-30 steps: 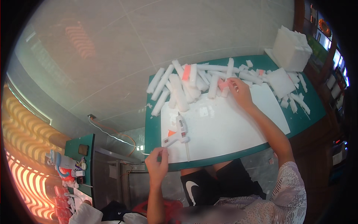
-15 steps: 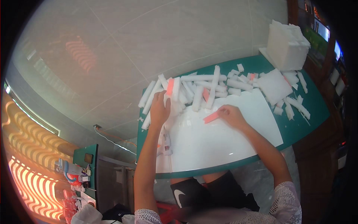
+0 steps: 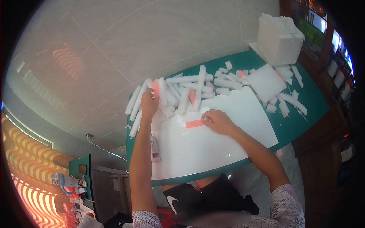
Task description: Assemble foam pieces into a specific structure using a hot glue gun.
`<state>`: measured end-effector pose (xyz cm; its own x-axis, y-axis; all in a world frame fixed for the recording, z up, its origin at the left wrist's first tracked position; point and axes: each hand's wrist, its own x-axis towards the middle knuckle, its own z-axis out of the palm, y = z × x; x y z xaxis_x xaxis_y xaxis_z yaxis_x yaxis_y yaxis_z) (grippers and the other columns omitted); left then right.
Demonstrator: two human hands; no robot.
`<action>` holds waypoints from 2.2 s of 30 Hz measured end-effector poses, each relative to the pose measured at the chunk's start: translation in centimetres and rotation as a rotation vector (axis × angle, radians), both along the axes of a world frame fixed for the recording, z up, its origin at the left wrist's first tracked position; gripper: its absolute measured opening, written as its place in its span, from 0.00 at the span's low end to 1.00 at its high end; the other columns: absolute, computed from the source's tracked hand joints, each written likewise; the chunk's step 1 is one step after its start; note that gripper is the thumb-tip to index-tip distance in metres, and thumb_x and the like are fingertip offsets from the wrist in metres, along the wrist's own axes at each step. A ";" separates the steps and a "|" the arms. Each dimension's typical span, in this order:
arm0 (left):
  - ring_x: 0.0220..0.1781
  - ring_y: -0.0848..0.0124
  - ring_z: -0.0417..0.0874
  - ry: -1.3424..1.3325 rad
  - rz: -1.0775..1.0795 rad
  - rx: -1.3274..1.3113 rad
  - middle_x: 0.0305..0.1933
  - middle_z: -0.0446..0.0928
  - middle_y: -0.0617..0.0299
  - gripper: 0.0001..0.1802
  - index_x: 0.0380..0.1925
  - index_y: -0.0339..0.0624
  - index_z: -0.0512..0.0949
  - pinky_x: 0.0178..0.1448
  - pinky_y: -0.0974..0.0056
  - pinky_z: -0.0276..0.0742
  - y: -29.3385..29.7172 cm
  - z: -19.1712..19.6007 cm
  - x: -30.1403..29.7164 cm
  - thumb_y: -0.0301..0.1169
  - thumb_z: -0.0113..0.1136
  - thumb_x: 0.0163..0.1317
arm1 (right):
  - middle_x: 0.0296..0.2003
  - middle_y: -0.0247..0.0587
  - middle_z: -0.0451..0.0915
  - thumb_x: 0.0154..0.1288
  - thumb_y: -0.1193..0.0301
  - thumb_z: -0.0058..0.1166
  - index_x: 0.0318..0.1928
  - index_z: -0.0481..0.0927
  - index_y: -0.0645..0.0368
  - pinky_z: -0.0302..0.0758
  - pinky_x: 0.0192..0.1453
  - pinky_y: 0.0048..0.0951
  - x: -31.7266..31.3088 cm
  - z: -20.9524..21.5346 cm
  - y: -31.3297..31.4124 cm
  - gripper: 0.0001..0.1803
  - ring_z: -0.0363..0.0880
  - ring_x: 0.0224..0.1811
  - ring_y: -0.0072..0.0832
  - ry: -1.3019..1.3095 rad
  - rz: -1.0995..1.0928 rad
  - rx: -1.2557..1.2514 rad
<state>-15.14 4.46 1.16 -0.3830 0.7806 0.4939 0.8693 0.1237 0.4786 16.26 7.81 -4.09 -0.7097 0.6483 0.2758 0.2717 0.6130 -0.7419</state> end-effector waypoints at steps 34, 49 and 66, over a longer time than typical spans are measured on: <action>0.41 0.57 0.81 -0.063 -0.408 -0.024 0.41 0.79 0.51 0.10 0.37 0.34 0.78 0.46 0.61 0.76 -12.2 -2.5 11.9 0.22 0.59 0.53 | 0.40 0.40 0.78 0.57 0.74 0.54 0.45 0.80 0.54 0.72 0.46 0.31 0.0 0.5 -0.6 0.13 0.75 0.38 0.34 -0.005 0.112 -0.104; 0.46 0.52 0.78 -0.077 -0.455 -0.095 0.42 0.77 0.48 0.09 0.35 0.33 0.75 0.50 0.58 0.75 -12.0 -3.7 13.2 0.21 0.59 0.53 | 0.42 0.42 0.79 0.53 0.76 0.57 0.39 0.81 0.60 0.72 0.52 0.34 0.0 1.2 -1.4 0.11 0.75 0.47 0.38 0.013 0.275 0.145; 0.43 0.54 0.75 -0.020 -0.476 -0.140 0.36 0.76 0.51 0.11 0.37 0.36 0.72 0.46 0.57 0.73 -11.9 -4.0 13.1 0.23 0.59 0.52 | 0.41 0.41 0.79 0.54 0.74 0.56 0.40 0.81 0.58 0.70 0.53 0.32 0.0 1.8 -2.0 0.11 0.74 0.47 0.37 -0.059 0.238 0.084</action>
<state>-2.03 -7.40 -2.81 0.0243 0.9294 0.3683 0.8358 -0.2210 0.5026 16.30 5.80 -2.33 -0.8560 0.4374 0.2756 0.1533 0.7239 -0.6727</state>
